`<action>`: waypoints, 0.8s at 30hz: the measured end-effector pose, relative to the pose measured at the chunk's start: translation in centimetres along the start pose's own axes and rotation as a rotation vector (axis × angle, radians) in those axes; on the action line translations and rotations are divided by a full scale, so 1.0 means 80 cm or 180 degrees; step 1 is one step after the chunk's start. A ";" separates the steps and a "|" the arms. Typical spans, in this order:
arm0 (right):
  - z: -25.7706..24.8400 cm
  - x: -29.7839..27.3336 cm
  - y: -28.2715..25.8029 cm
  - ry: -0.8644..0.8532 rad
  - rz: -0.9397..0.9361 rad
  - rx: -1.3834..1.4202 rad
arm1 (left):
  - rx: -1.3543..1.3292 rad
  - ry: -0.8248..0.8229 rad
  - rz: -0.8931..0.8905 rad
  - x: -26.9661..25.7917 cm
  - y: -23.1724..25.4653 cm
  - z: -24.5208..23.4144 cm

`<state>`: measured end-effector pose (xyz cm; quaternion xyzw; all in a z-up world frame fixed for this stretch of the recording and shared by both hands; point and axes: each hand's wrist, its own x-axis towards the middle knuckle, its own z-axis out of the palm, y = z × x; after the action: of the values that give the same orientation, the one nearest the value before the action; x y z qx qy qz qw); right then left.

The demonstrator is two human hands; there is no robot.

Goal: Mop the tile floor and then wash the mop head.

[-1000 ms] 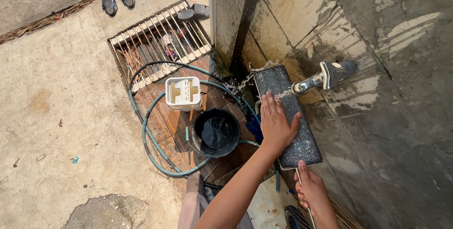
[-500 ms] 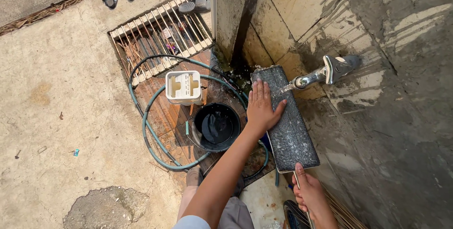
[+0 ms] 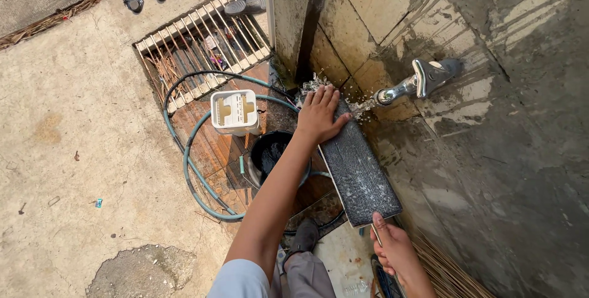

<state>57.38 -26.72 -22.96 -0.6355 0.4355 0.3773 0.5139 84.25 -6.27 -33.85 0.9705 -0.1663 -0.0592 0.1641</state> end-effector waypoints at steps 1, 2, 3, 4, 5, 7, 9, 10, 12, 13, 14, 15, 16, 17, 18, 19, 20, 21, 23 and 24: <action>-0.001 0.000 0.003 -0.0005 0.0041 -0.0003 | -0.0012 -0.0038 -0.0010 -0.018 0.017 -0.005; -0.001 0.005 -0.002 -0.0007 -0.0108 0.0040 | -0.0072 -0.0245 0.0417 -0.027 0.031 -0.014; -0.003 0.009 -0.008 -0.0010 -0.0257 0.0083 | -0.0133 -0.0453 0.0844 -0.036 0.046 -0.024; -0.002 0.008 -0.009 -0.0003 -0.0286 0.0089 | -0.0122 -0.0428 0.0856 -0.034 0.041 -0.028; -0.002 0.008 -0.011 0.0030 -0.0280 0.0096 | -0.0248 -0.0504 0.0883 -0.032 0.037 -0.031; -0.001 0.000 0.000 0.0090 -0.0207 0.0118 | -0.0419 -0.0636 0.0932 -0.028 0.019 -0.030; 0.002 -0.004 0.003 0.0021 -0.0304 -0.0029 | -0.0319 -0.0112 -0.0016 -0.008 -0.017 -0.032; 0.004 0.001 -0.004 0.0021 -0.0311 -0.0027 | -0.0315 -0.0106 -0.0013 -0.003 -0.016 -0.021; 0.009 0.010 -0.014 0.0030 -0.0456 -0.0051 | -0.0092 0.0292 0.0271 0.001 -0.014 0.002; 0.013 0.017 -0.034 0.0021 -0.0445 -0.0051 | -0.0089 0.0280 0.0264 -0.017 0.002 -0.014; 0.016 0.024 -0.056 -0.0044 -0.0611 -0.0014 | -0.0104 0.0139 0.0580 -0.032 0.019 -0.031; 0.018 0.031 -0.079 -0.0108 -0.0777 0.0024 | -0.0119 -0.0004 0.0894 -0.047 0.036 -0.049; 0.022 0.043 -0.101 -0.0106 -0.0779 0.0030 | -0.0117 -0.0004 0.0900 -0.059 0.042 -0.055; 0.025 0.055 -0.124 -0.0175 -0.0777 0.0038 | -0.0420 0.0101 0.1067 -0.071 0.048 -0.061; 0.029 0.068 -0.149 -0.0245 -0.0787 0.0049 | -0.0716 0.0216 0.1235 -0.080 0.053 -0.067; 0.032 0.080 -0.170 -0.0246 -0.0802 0.0056 | -0.0704 0.0224 0.1244 -0.078 0.047 -0.067; 0.033 0.091 -0.185 -0.0331 -0.0850 0.0067 | -0.0788 0.0246 0.1275 -0.081 0.044 -0.065; 0.035 0.103 -0.201 -0.0417 -0.0898 0.0079 | -0.0873 0.0267 0.1305 -0.084 0.041 -0.062; 0.043 0.112 -0.205 -0.0451 -0.0922 -0.0009 | -0.0827 0.0165 0.1281 -0.084 0.034 -0.066; 0.048 0.117 -0.214 -0.0482 -0.0992 -0.0095 | -0.0758 0.0099 0.1274 -0.078 0.029 -0.071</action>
<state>76.56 -22.94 -26.81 -0.6727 0.2862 0.3463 0.5880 78.67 -4.50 -27.35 0.8928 -0.3448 -0.0298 0.2885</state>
